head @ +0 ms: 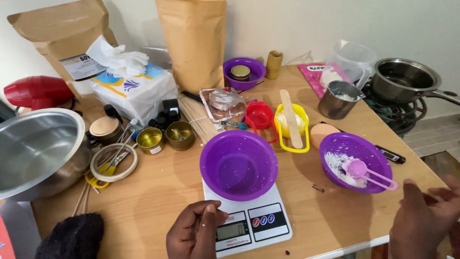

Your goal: Measuring soy wax flakes into a bowl on a digital scale using measuring cups and a wooden stick for candle making.

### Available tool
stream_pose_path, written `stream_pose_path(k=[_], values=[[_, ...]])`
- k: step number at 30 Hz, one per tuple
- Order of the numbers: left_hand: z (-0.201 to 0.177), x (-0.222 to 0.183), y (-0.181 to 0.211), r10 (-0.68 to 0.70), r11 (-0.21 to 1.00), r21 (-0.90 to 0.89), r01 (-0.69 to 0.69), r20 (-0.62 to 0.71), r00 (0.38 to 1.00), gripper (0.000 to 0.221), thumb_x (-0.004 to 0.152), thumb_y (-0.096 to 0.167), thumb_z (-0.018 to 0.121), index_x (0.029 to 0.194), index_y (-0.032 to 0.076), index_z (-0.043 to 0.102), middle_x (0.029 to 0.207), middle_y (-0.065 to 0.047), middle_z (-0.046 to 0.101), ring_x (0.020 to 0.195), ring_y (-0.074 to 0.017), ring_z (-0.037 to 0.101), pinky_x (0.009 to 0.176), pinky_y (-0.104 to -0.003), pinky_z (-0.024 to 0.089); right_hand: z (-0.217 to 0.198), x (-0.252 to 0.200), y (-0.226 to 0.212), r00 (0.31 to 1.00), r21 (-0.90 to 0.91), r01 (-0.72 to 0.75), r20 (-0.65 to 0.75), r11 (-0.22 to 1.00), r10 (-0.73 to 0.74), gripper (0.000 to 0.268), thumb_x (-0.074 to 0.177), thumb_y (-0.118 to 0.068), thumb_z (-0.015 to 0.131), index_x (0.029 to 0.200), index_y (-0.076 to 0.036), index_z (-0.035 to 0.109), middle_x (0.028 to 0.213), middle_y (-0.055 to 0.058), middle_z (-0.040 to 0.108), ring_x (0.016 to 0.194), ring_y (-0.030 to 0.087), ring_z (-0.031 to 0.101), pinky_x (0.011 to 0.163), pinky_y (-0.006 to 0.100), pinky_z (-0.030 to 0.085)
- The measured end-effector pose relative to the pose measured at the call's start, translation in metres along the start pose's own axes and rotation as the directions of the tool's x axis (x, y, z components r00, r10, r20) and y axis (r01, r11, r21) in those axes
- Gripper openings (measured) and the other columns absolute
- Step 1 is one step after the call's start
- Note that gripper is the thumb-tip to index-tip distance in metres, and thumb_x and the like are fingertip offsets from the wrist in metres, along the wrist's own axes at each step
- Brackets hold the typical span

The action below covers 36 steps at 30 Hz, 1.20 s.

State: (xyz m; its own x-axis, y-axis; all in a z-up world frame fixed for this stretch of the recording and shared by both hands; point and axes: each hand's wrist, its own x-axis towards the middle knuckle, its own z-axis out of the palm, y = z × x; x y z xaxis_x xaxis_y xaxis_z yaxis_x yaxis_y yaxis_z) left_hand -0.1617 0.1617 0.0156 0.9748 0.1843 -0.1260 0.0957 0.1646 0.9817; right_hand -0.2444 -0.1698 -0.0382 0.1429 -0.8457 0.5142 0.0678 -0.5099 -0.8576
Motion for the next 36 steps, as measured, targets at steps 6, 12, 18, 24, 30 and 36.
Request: stream_pose_path(k=[6, 12, 18, 24, 30, 36], values=[[-0.002, -0.015, 0.002, 0.138, 0.987, -0.070, -0.141, -0.056, 0.989, 0.024, 0.079, 0.016, 0.063, 0.075, -0.003, 0.077, 0.047, -0.014, 0.067, 0.046, -0.0190, 0.066, 0.050, -0.030, 0.057, 0.003, 0.012, 0.027, 0.739, 0.044, -0.664, 0.191, 0.747, 0.646, 0.040, 0.089, -0.024, 0.030, 0.124, -0.014, 0.048, 0.086, 0.005, 0.052, 0.059, 0.019, 0.044, 0.051, 0.033, 0.035], [-0.011, -0.011, 0.005, 0.042, 0.996, -0.079, -0.047, -0.065, 0.997, 0.022, 0.077, 0.012, 0.063, 0.077, -0.005, 0.077, 0.047, -0.020, 0.070, 0.049, -0.0216, 0.066, 0.058, -0.029, 0.052, 0.010, 0.007, 0.034, 0.809, 0.094, -0.574, 0.221, 0.814, 0.545, 0.020, 0.102, -0.026, 0.046, 0.108, -0.007, 0.051, 0.079, 0.011, 0.053, 0.050, 0.021, 0.039, 0.046, 0.033, 0.033], [-0.011, -0.008, -0.007, 0.010, 0.996, -0.089, -0.014, -0.047, 0.999, 0.021, 0.079, 0.009, 0.063, 0.076, -0.006, 0.077, 0.048, -0.019, 0.068, 0.047, -0.0235, 0.065, 0.054, -0.030, 0.052, 0.011, 0.008, 0.028, 0.783, 0.005, -0.600, 0.212, 0.800, 0.585, 0.036, 0.111, -0.035, 0.054, 0.096, -0.002, 0.057, 0.064, 0.014, 0.048, 0.047, 0.021, 0.040, 0.041, 0.034, 0.029], [0.012, -0.023, -0.005, -0.090, 0.995, -0.045, 0.092, 0.055, 0.994, 0.022, 0.074, 0.014, 0.066, 0.076, -0.004, 0.079, 0.049, -0.020, 0.071, 0.048, -0.0246, 0.068, 0.052, -0.029, 0.054, 0.010, 0.008, 0.044, 0.764, 0.107, -0.624, 0.293, 0.774, 0.575, 0.027, 0.101, -0.031, 0.056, 0.094, -0.005, 0.054, 0.064, 0.012, 0.047, 0.047, 0.018, 0.040, 0.040, 0.030, 0.027], [0.046, -0.034, -0.010, -0.140, 0.989, -0.034, 0.147, 0.169, 0.976, 0.020, 0.073, 0.009, 0.067, 0.073, -0.007, 0.079, 0.048, -0.020, 0.068, 0.051, -0.0229, 0.069, 0.056, -0.037, 0.065, 0.014, 0.010, 0.035, 0.707, 0.094, -0.689, 0.305, 0.719, 0.638, 0.020, 0.093, -0.022, 0.057, 0.083, -0.004, 0.054, 0.055, 0.010, 0.042, 0.044, 0.018, 0.039, 0.037, 0.030, 0.028], [0.100, -0.039, 0.003, -0.371, 0.924, 0.098, 0.371, 0.471, 0.800, 0.034, 0.076, 0.010, 0.067, 0.110, 0.008, 0.070, 0.108, -0.006, 0.079, 0.103, -0.0105, 0.069, 0.090, -0.024, 0.051, 0.010, 0.000, -0.024, 0.728, 0.011, -0.659, 0.262, 0.752, 0.634, 0.015, 0.093, -0.015, 0.050, 0.090, -0.001, 0.057, 0.051, 0.013, 0.041, 0.041, 0.020, 0.038, 0.038, 0.031, 0.029]])
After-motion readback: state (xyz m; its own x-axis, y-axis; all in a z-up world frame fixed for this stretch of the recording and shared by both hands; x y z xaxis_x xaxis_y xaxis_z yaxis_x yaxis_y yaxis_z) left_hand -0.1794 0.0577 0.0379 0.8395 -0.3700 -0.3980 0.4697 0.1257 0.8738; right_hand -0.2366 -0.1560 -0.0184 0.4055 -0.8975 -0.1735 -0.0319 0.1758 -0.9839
